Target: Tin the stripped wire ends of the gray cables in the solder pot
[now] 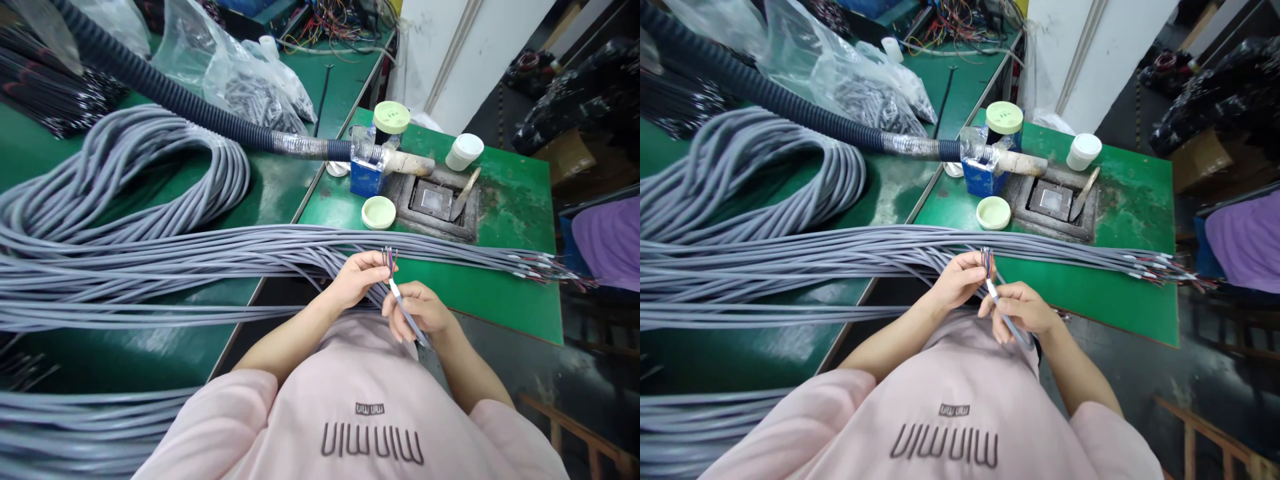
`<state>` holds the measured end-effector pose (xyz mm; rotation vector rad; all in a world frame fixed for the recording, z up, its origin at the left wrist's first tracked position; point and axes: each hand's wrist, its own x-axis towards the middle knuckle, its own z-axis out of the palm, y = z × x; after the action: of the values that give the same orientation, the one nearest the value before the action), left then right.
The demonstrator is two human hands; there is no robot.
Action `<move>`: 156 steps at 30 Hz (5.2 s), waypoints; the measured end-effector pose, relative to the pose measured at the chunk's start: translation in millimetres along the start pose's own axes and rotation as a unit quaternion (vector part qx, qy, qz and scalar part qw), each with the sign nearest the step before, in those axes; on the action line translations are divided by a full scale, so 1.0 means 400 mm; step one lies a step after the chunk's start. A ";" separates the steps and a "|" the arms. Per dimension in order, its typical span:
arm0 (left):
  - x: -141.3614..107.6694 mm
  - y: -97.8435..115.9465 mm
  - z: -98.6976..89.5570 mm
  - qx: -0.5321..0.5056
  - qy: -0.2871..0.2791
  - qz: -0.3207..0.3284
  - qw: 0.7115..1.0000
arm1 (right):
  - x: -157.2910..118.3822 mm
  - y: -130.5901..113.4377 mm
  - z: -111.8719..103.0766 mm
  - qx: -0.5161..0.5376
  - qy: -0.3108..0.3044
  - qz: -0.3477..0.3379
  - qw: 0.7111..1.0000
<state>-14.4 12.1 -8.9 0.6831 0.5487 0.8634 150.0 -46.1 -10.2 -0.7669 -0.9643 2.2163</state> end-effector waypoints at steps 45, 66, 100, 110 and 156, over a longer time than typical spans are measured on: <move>-0.013 0.068 -0.049 0.277 0.146 0.169 0.935 | 0.115 -0.007 0.089 -0.272 0.228 -0.102 0.929; -0.015 0.077 -0.051 0.300 0.127 0.137 0.936 | 0.115 -0.005 0.083 -0.290 0.228 -0.109 0.923; -0.006 0.080 -0.049 0.300 0.134 0.193 0.924 | 0.119 -0.006 0.083 -0.278 0.220 -0.100 0.930; -0.007 0.081 -0.049 0.304 0.119 0.189 0.926 | 0.121 -0.005 0.081 -0.283 0.219 -0.100 0.928; -0.029 0.041 -0.021 0.322 0.161 0.254 0.898 | 0.111 0.012 0.043 -0.048 0.128 -0.118 0.984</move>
<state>-34.6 12.9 -0.5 1.3410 1.0014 1.3126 107.3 -24.8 -16.0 -0.9063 -0.9821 1.8281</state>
